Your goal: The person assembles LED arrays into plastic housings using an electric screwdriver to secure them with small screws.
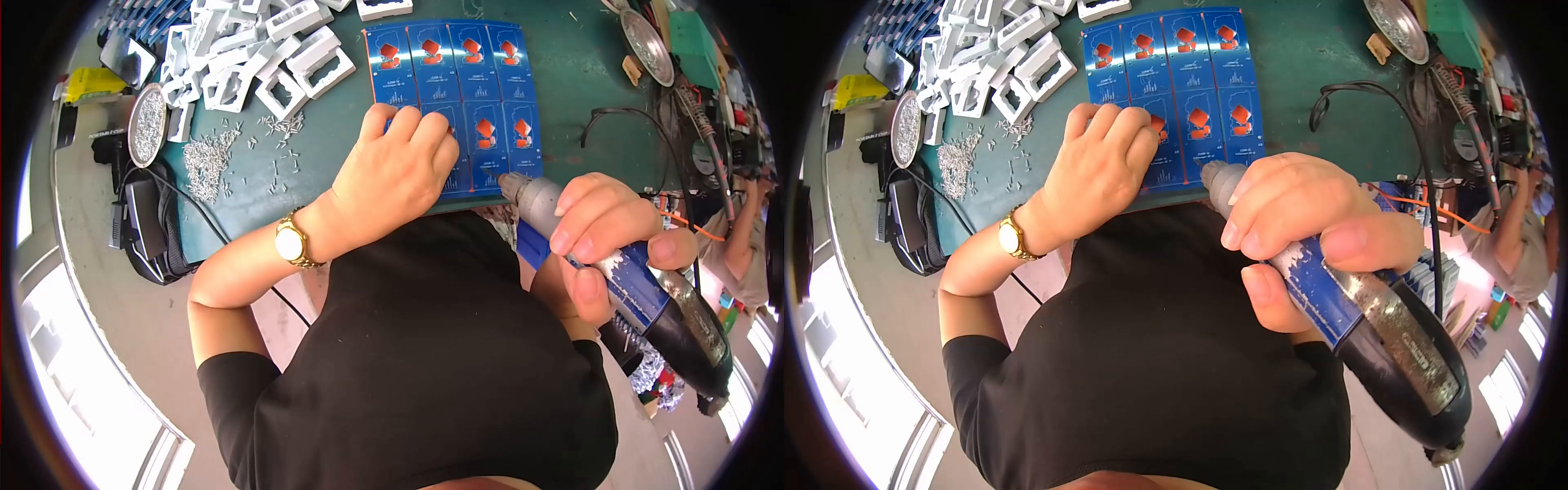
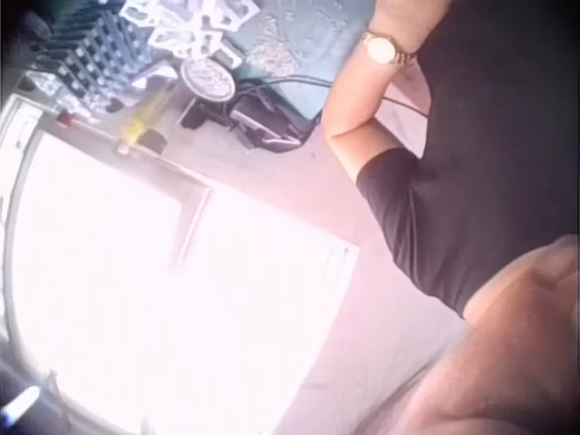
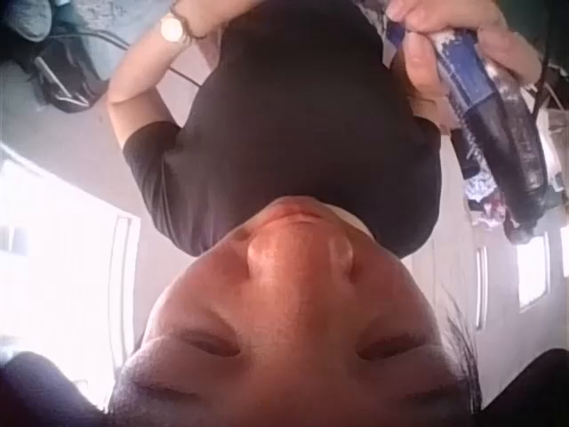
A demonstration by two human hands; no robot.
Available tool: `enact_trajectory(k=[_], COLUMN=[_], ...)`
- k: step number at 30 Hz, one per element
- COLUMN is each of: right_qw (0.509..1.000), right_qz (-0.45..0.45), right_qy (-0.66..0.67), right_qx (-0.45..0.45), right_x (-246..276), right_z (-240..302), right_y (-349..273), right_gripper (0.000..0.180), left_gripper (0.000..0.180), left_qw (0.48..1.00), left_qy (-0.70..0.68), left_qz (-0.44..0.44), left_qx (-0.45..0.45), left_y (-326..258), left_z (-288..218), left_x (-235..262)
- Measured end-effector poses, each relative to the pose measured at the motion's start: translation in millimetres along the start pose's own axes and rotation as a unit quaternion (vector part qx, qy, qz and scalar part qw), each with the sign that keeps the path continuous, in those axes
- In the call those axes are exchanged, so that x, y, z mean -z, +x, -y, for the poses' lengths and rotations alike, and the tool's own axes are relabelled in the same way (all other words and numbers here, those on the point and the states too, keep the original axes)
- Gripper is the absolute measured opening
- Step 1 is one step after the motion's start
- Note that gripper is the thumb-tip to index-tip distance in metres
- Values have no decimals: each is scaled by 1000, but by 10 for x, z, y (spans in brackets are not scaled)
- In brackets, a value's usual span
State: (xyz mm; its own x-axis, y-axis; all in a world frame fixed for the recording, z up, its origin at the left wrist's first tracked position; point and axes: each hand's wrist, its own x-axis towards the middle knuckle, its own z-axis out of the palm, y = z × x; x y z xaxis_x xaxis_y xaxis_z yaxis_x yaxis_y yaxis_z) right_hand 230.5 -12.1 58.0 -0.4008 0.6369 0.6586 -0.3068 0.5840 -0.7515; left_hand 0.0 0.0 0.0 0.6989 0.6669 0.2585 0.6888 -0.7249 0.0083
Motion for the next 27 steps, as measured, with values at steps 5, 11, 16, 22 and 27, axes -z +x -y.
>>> enact_trajectory(k=[5, 11, 16, 22, 27], right_qw=[996, 997, 996, 986, 986], right_qz=[-33, -35, -61, -118, -122], right_qy=[-71, -41, 23, 102, 108], right_qx=[40, 47, 56, 59, 47], right_x=[-83, -81, -128, -189, -243], right_z=[-65, -74, -160, -306, -373], right_y=[-23, -38, -70, -83, -47], right_gripper=[59, 62, 63, 60, 60], left_gripper=[15, 17, 25, 19, 15], left_qw=[998, 990, 972, 958, 956], left_qy=[-36, -121, -221, -276, -280], left_qz=[-54, -47, -41, -58, -63], left_qx=[28, 49, 69, 61, 57], left_y=[-23, -41, -59, -68, -63], left_z=[28, 84, 160, 244, 264], left_x=[-31, 22, 66, 25, -17])
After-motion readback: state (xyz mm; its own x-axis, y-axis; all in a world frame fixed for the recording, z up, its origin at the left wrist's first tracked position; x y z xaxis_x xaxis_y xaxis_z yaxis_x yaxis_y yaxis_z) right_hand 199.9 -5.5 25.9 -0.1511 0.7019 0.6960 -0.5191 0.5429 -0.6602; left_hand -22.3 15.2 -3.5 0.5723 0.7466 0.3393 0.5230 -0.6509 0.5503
